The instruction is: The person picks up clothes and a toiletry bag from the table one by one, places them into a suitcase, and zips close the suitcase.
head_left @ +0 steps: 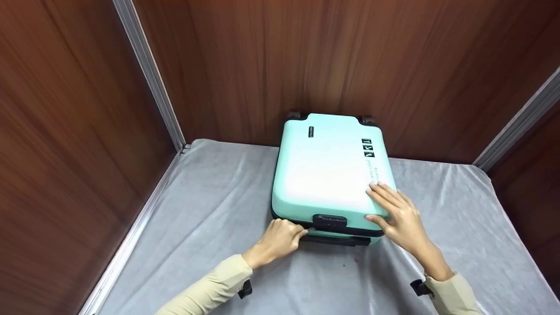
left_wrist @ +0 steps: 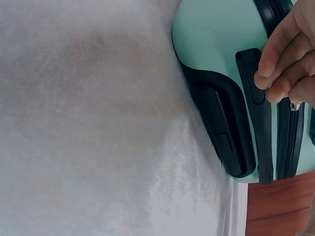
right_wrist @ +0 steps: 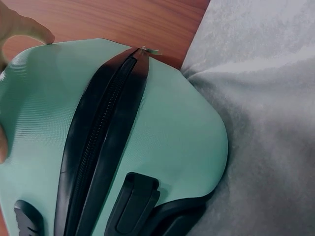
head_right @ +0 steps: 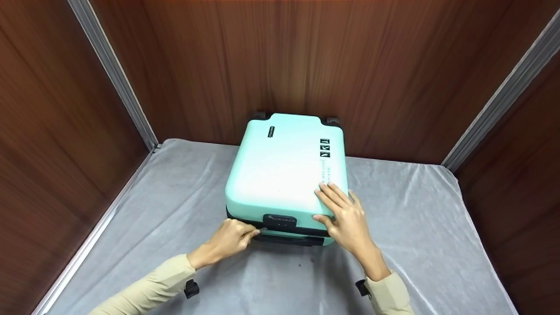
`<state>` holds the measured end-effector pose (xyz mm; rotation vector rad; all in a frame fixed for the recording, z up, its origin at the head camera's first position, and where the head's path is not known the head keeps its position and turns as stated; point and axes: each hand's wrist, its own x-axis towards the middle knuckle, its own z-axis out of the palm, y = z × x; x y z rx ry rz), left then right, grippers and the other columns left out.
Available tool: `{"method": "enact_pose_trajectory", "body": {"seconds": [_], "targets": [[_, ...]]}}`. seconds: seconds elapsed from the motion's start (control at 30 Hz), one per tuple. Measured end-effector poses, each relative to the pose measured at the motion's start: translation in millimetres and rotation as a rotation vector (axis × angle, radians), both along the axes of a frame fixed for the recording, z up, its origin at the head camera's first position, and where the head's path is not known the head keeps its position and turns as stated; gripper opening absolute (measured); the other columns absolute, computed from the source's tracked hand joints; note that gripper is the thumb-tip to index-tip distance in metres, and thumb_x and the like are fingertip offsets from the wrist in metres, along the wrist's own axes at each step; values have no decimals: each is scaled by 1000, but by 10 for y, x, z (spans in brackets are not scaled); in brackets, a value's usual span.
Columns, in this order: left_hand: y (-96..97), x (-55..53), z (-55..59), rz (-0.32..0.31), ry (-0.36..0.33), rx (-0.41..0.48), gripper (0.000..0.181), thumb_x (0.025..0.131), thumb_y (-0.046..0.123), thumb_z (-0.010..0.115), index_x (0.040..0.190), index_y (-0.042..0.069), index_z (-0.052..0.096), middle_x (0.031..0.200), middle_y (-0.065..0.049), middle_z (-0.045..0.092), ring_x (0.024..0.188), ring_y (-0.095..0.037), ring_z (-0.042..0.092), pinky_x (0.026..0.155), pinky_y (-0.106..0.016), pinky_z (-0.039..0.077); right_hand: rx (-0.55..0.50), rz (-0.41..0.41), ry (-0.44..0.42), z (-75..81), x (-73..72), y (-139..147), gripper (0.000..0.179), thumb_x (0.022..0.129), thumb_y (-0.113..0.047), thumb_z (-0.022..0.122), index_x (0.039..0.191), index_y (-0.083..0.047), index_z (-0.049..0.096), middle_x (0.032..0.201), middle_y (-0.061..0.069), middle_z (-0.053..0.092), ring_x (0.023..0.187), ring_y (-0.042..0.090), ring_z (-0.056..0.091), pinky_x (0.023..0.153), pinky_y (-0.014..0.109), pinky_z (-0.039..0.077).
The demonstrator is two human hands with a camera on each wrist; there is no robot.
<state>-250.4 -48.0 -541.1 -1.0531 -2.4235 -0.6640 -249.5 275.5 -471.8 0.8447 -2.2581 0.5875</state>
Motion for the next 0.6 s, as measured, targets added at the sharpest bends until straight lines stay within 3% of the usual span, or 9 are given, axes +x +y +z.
{"method": "enact_pose_trajectory", "body": {"seconds": [0.17, 0.33, 0.43, 0.6], "targets": [[-22, 15, -3, 23, 41, 14, 29, 95, 17, 66, 67, 12, 71, 52, 8, 52, 47, -3, 38, 46, -23, 40, 12, -8, -3, 9, 5, -8, 71, 71, -16, 87, 138, -12, 60, 143, 6, 55, 133, 32, 47, 105, 65, 30], [-42, 33, -15, 31, 60, 43, 34, 92, 15, 69, 58, 15, 64, 49, 12, 36, 47, -2, 29, 45, -21, 31, 10, -4, -2, 3, 2, -18, 73, 70, -15, 87, 138, -13, 60, 142, 5, 55, 132, 32, 47, 104, 66, 31], [-42, 37, -20, 31, 39, 55, 38, 91, 13, 69, 55, 16, 57, 50, 14, 28, 47, -1, 24, 45, -19, 26, 13, -8, -8, -3, -2, -14, 72, 71, -16, 87, 137, -13, 60, 142, 5, 55, 133, 32, 47, 105, 65, 30], [7, 42, 44, 72, -58, 37, 43, 94, 15, 66, 55, 19, 47, 51, 14, 25, 47, -2, 25, 44, -18, 24, -12, -1, -21, -3, -5, 0, 68, 72, -17, 86, 136, -11, 62, 141, 8, 56, 134, 31, 46, 105, 66, 29]]}}
